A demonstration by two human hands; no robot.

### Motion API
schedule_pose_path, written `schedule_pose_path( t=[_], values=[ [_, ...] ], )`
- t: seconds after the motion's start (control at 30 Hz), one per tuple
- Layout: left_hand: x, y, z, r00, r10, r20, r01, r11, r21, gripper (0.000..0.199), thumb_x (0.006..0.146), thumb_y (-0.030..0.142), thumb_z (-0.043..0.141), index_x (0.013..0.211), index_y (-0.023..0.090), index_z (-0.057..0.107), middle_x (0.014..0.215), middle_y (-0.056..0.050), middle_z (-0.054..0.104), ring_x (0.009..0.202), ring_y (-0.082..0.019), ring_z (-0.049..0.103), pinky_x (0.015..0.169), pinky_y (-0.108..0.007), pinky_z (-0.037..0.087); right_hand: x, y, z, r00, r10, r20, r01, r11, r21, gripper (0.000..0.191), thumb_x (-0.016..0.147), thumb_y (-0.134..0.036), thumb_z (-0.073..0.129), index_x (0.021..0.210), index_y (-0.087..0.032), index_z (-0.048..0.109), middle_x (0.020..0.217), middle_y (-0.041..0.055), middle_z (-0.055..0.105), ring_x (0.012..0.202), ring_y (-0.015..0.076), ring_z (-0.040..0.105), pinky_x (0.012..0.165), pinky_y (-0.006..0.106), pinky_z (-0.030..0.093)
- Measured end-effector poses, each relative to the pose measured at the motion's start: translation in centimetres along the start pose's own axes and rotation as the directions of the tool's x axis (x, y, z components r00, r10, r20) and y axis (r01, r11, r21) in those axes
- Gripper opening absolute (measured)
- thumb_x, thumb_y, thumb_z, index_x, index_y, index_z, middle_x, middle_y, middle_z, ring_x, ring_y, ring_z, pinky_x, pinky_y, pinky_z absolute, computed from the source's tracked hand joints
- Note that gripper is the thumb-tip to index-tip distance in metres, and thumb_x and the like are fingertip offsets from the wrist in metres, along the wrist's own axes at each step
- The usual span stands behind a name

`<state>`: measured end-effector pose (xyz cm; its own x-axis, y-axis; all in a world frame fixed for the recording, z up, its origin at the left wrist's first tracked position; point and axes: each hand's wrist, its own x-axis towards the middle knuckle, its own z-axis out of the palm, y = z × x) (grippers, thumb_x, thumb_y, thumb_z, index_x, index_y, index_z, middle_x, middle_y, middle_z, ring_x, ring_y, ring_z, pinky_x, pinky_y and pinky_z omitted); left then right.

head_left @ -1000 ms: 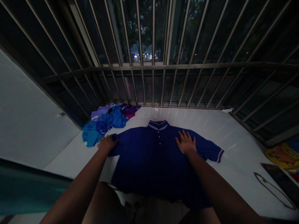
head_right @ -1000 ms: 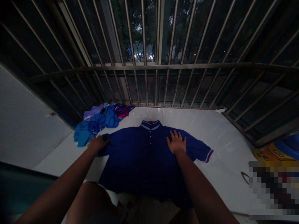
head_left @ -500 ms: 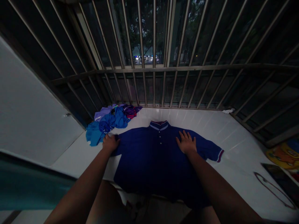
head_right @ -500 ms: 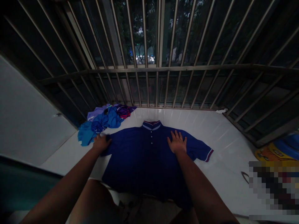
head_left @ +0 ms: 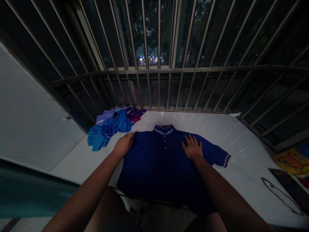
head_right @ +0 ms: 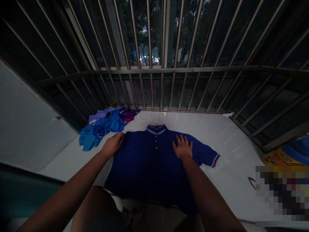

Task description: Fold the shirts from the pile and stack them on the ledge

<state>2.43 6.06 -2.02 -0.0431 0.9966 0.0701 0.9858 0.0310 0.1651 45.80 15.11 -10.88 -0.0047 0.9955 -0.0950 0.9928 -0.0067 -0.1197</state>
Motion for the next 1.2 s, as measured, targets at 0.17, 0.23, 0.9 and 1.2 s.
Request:
schedule_pose_path(
  t=[0.17, 0.23, 0.9, 1.2],
  values=[
    [-6.9, 8.0, 0.5, 0.814, 0.580, -0.023, -0.554, 0.763, -0.333, 0.048, 0.107, 0.034, 0.062, 0.154, 0.031, 0.057, 0.150, -0.008, 0.068, 0.140, -0.028, 0.063, 0.122, -0.043, 0.050, -0.1, 0.0, 0.0, 1.000, 0.005, 0.004, -0.005, 1.000, -0.013, 0.077, 0.112, -0.064, 0.019, 0.179, -0.028, 0.025, 0.188, 0.0046, 0.016, 0.173, 0.0320, 0.012, 0.135, 0.067, 0.009],
    [-9.6, 8.7, 1.4, 0.792, 0.609, -0.046, -0.585, 0.735, -0.343, 0.049, 0.107, 0.033, 0.063, 0.155, 0.033, 0.058, 0.151, -0.007, 0.068, 0.143, -0.028, 0.061, 0.125, -0.046, 0.048, -0.1, -0.1, -0.1, 1.000, 0.006, 0.009, -0.006, 1.000, -0.018, 0.077, 0.112, -0.064, 0.019, 0.179, -0.028, 0.025, 0.188, 0.0043, 0.015, 0.173, 0.0317, 0.012, 0.136, 0.066, 0.010],
    [-10.0, -4.4, 7.2, 0.978, 0.210, -0.010, -0.199, 0.908, -0.370, 0.041, 0.106, 0.033, 0.056, 0.144, 0.024, 0.068, 0.130, -0.013, 0.074, 0.122, -0.029, 0.072, 0.112, -0.045, 0.059, -0.3, -0.4, -0.5, 1.000, 0.013, 0.014, -0.012, 0.999, -0.050, 0.077, 0.112, -0.064, 0.019, 0.179, -0.028, 0.025, 0.188, 0.0039, 0.015, 0.173, 0.0323, 0.014, 0.135, 0.066, 0.012],
    [-10.0, -7.1, 7.8, 0.982, 0.131, -0.134, -0.173, 0.912, -0.373, 0.033, 0.105, 0.027, 0.048, 0.122, 0.025, 0.076, 0.117, -0.010, 0.076, 0.109, -0.024, 0.075, 0.101, -0.038, 0.061, -0.2, -0.4, -0.4, 1.000, 0.011, 0.010, -0.010, 0.999, -0.050, 0.077, 0.112, -0.064, 0.019, 0.179, -0.028, 0.025, 0.188, 0.0038, 0.016, 0.173, 0.0324, 0.013, 0.135, 0.066, 0.012]
  ],
)
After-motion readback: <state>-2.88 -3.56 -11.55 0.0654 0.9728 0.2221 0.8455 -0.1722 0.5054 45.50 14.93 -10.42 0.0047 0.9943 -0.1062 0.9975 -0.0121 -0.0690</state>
